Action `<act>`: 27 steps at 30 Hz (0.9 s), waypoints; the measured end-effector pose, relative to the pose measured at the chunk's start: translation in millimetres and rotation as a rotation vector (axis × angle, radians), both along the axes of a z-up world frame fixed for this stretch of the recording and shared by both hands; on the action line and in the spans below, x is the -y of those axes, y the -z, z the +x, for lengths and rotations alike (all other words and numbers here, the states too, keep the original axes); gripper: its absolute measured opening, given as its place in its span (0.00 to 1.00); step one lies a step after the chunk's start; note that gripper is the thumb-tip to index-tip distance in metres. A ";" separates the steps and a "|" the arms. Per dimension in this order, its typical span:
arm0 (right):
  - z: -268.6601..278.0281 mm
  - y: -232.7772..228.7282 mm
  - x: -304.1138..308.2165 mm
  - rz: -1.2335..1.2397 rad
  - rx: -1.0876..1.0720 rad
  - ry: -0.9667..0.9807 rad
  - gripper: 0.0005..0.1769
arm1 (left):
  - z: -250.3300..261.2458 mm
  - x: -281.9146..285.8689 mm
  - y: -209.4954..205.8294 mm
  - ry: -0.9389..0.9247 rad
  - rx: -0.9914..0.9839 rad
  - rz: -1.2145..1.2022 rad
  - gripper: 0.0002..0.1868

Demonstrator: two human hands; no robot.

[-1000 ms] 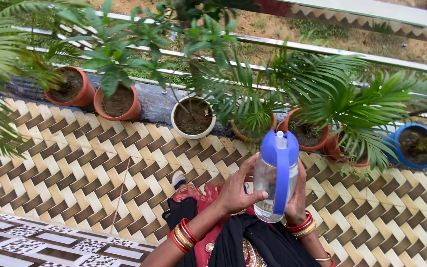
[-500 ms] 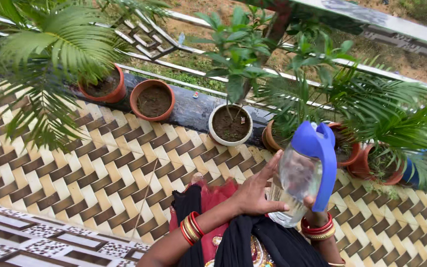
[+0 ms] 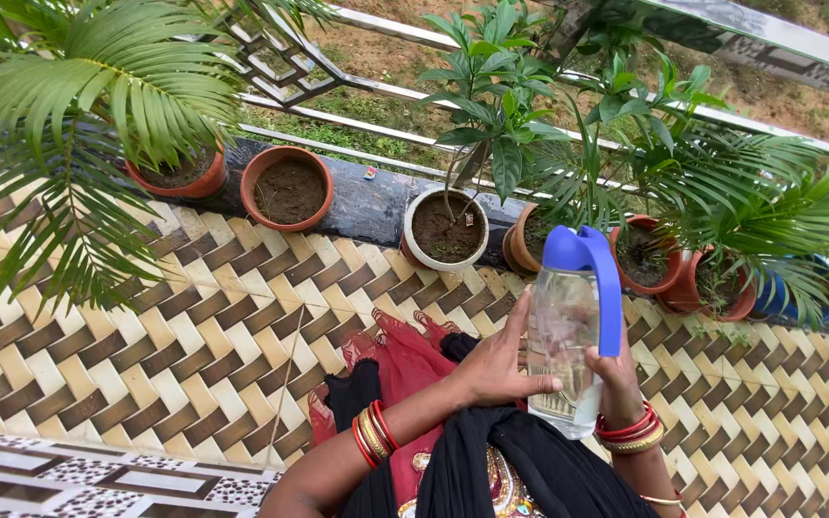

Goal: The person waters several potted plants arranged on a balcony using a blue and white water bottle.

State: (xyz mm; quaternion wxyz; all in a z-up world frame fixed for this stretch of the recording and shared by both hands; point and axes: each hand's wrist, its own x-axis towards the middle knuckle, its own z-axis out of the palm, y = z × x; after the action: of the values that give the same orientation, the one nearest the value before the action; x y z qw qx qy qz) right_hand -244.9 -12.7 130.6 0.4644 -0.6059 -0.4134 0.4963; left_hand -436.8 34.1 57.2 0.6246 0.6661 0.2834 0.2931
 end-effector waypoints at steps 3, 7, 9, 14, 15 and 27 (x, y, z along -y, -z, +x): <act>-1.4 4.4 -9.9 -0.128 -0.105 0.002 0.56 | -2.5 -3.3 6.5 0.015 -0.009 -0.070 0.74; -5.7 12.1 -17.8 -0.143 -0.144 -0.010 0.53 | 0.0 -10.4 19.5 0.064 0.095 -0.323 0.75; -6.3 15.7 -21.2 -0.189 -0.099 0.019 0.52 | 3.1 -12.1 27.6 0.046 0.248 -0.445 0.76; -8.0 23.7 -31.2 -0.263 -0.140 0.031 0.51 | 7.1 -19.7 49.4 0.074 0.113 -0.414 0.75; -7.8 25.1 -32.2 -0.273 -0.175 0.031 0.51 | 7.8 -20.6 52.1 0.080 0.133 -0.436 0.75; -8.0 38.9 -37.0 -0.304 -0.196 0.022 0.54 | 2.1 -29.8 52.1 0.111 0.133 -0.510 0.75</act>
State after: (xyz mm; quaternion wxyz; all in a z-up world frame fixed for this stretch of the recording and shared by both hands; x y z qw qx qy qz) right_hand -253.0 24.3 91.6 0.4112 -0.6222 -0.2796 0.6046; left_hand -434.7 63.9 5.1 0.8045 0.4810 0.2697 0.2206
